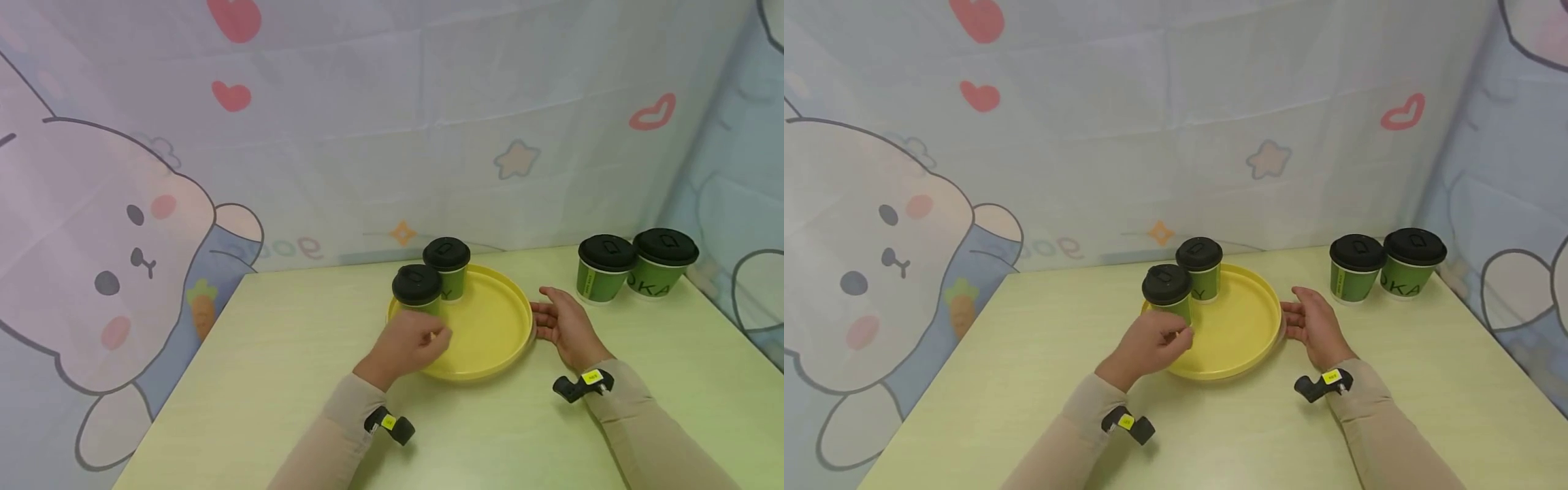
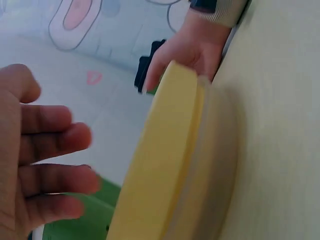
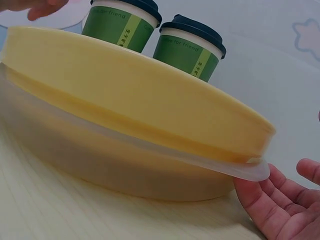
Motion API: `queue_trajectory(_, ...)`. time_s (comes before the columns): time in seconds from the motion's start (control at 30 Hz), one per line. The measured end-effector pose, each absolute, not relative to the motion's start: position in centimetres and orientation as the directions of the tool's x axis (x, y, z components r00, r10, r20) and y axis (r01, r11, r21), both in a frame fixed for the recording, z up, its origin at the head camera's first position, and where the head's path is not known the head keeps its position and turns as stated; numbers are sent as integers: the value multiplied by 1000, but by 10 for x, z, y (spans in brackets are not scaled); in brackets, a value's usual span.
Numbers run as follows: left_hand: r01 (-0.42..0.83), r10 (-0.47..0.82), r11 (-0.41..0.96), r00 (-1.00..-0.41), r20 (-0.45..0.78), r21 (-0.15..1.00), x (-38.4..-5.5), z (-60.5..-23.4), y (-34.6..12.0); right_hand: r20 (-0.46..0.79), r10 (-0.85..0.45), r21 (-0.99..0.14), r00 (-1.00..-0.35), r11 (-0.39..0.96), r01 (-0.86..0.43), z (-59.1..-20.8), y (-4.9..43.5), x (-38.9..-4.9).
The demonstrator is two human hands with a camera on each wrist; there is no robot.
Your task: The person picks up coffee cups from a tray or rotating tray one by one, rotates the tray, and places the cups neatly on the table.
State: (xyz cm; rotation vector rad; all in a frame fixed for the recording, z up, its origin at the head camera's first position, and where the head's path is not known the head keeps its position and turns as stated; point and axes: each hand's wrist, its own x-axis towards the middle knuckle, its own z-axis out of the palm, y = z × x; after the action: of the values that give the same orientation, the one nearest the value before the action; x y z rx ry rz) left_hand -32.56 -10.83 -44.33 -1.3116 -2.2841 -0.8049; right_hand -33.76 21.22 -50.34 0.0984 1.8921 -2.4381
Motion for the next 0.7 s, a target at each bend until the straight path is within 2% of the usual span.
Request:
queue_trajectory(0.13, 799, 775, 397, -556, 301, 452, -315, -439, -97, -83, -3, -966, -997, -247, 81, -503, 212, -338)
queue_trajectory(0.27, 706, 821, 411, -562, 102, 577, -308, -440, -89, -86, -3, -965, -996, -248, 84, -504, 213, -339)
queue_trajectory(0.4, 668, 820, 435, -570, 41, 604, -303, -440, -85, -79, -4, -967, -997, -241, 78, -506, 213, -341)
queue_trajectory(0.7, 664, 819, 461, -573, 5, 588, -298, -439, -81, -74, -6, -971, -997, -229, 73, -507, 215, -342)
